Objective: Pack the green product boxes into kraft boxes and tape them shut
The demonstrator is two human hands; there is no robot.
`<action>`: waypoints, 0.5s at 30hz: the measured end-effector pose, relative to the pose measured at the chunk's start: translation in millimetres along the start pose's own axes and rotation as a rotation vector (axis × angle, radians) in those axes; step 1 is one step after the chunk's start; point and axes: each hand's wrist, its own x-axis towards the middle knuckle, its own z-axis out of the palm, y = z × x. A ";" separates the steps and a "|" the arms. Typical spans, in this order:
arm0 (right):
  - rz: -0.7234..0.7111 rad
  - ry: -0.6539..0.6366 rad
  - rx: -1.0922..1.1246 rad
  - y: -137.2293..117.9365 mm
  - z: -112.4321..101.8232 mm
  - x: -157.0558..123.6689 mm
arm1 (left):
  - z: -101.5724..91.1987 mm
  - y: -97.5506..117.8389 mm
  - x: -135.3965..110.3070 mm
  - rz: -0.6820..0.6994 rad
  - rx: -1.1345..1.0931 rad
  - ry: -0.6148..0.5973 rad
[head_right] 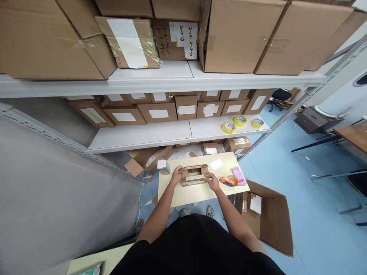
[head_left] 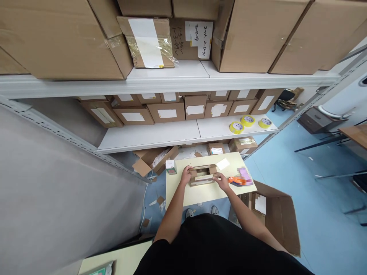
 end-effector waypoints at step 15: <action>0.123 0.092 -0.199 3.0 17.8 1.7 | 26.3 -34.0 -29.7 -0.143 0.034 0.109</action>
